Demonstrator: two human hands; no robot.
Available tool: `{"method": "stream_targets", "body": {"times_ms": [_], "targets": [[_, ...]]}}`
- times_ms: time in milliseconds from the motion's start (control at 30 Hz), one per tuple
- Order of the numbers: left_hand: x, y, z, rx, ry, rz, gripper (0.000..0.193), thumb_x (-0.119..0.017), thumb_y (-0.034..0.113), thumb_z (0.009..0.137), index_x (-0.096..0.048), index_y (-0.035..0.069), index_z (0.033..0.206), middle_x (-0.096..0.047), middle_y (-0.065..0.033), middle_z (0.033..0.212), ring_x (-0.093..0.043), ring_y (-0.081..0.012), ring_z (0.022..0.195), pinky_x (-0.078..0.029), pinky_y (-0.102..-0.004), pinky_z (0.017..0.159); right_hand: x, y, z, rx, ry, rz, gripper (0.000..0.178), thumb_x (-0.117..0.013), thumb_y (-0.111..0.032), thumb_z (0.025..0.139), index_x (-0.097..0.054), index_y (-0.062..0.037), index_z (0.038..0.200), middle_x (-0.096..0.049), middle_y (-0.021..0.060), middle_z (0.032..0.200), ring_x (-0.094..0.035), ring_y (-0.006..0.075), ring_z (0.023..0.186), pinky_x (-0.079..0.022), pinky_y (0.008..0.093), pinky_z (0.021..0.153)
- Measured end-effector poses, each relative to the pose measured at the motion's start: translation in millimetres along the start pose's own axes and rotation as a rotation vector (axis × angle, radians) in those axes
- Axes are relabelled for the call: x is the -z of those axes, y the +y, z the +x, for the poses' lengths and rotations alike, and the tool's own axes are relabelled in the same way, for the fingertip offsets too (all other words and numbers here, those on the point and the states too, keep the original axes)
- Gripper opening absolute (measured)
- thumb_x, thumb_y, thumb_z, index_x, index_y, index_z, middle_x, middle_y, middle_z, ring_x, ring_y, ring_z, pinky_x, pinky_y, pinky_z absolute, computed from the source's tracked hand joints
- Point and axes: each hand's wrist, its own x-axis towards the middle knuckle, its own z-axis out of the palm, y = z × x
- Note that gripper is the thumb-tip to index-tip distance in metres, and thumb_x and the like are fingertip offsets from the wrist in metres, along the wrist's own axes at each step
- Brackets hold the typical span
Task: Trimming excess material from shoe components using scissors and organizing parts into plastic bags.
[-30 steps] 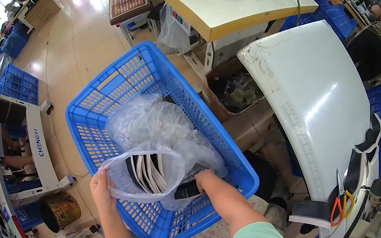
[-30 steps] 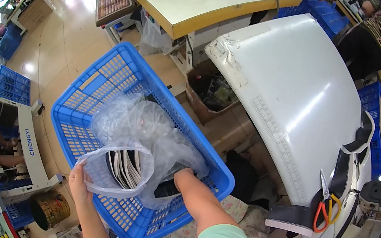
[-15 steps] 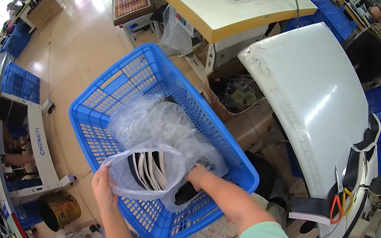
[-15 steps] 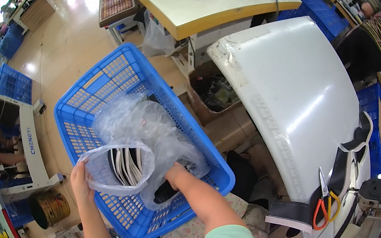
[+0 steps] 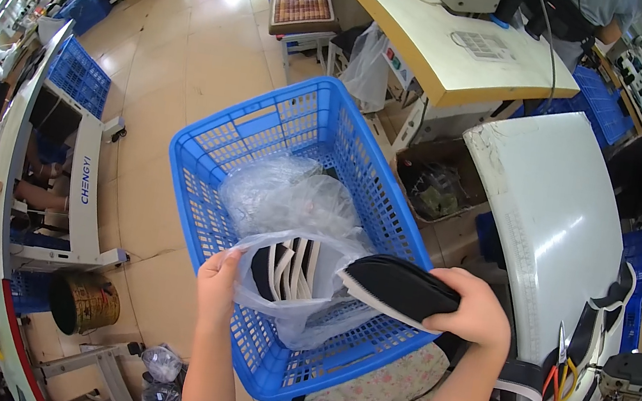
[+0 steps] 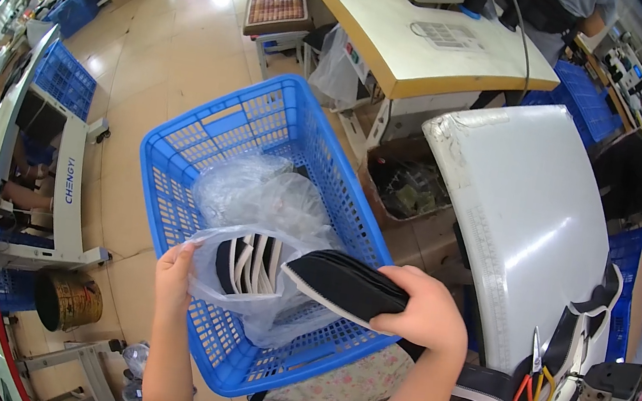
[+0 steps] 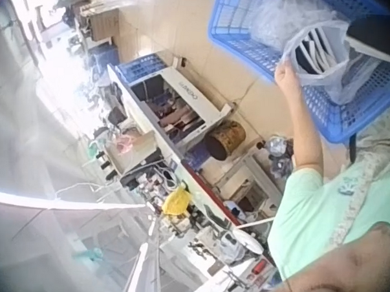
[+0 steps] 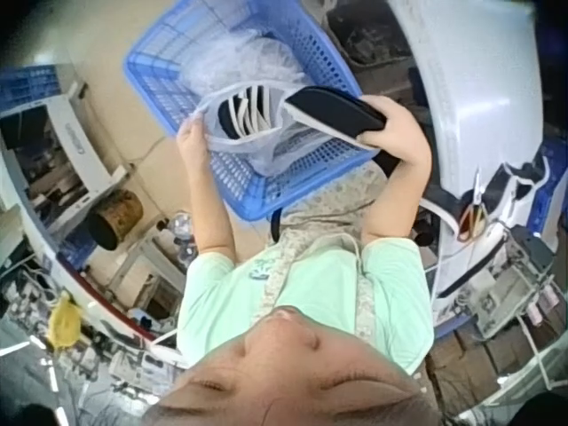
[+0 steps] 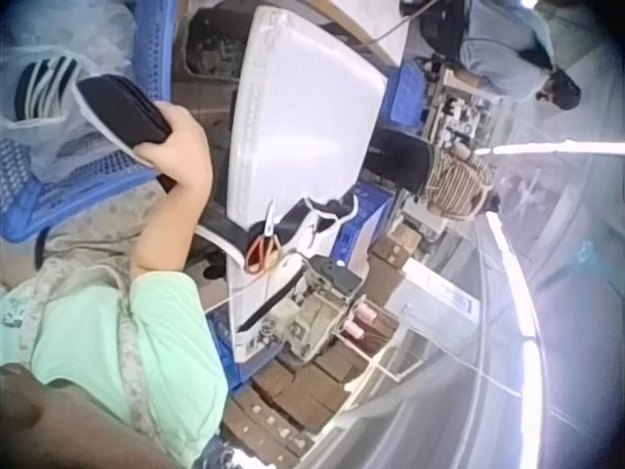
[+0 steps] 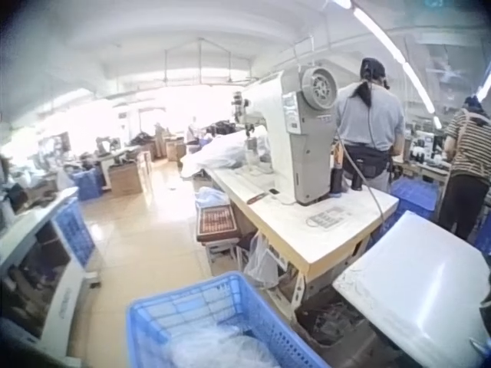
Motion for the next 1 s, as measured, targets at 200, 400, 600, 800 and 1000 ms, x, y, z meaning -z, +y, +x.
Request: {"method": "stream_targets", "body": {"times_ms": [200,400,600,800,1000], "targets": [[-11.0,-7.3,-6.6,-0.019,-0.010,0.061,0.021,-0.057,0.017,0.088,-0.066,-0.002,0.092,-0.052,0.0063,0.066,-0.041,-0.0019,0.057,-0.031,-0.0183,0.051,-8.9,-42.8,28.2,0.187,-0.195,0.059,0.061,-0.074,-0.016,0.049,-0.060,-0.0015,0.107,-0.060,0.0131,0.096,-0.058,0.0260,0.090,-0.045,0.0318,0.080],[-25.0,-5.2,-15.5,-0.038,-0.046,0.117,0.025,-0.057,0.021,0.089,-0.066,-0.002,0.095,-0.052,0.0068,0.067,-0.041,-0.0019,0.059,-0.031,-0.0183,0.053,-55.1,-62.2,70.4,0.055,-0.310,-0.299,0.054,-0.066,-0.026,0.047,-0.065,-0.0075,0.098,-0.064,0.0143,0.091,-0.061,0.0300,0.086,-0.048,0.0366,0.074],[-36.9,-2.9,-19.4,-0.108,-0.040,0.294,0.028,-0.057,0.020,0.089,-0.064,-0.005,0.098,-0.063,-0.0023,0.082,-0.053,-0.0072,0.078,-0.042,-0.0226,0.071,-96.5,-73.6,95.8,-0.030,-0.601,-0.567,0.054,-0.068,-0.029,0.045,-0.067,-0.0091,0.095,-0.066,0.0133,0.088,-0.063,0.0287,0.081,-0.050,0.0355,0.070],[-44.5,-2.2,-27.4,-0.260,-0.088,0.380,0.026,-0.056,0.018,0.088,-0.063,-0.006,0.097,-0.064,-0.0056,0.083,-0.055,-0.0103,0.078,-0.044,-0.0249,0.071,-146.1,-61.0,149.3,-0.137,-0.968,-0.490,0.041,-0.074,-0.024,0.048,-0.068,0.0012,0.080,-0.064,0.0187,0.087,-0.062,0.0279,0.075,-0.050,0.0364,0.066],[-37.8,-8.9,-22.9,-0.300,-0.132,0.301,0.027,-0.054,0.019,0.090,-0.064,-0.005,0.093,-0.062,-0.0026,0.078,-0.053,-0.0072,0.071,-0.042,-0.0207,0.065,-138.0,-58.8,159.1,-0.264,-1.004,-0.335,0.037,-0.075,-0.021,0.052,-0.067,0.0013,0.080,-0.062,0.0205,0.090,-0.060,0.0291,0.072,-0.048,0.0374,0.065]]}}
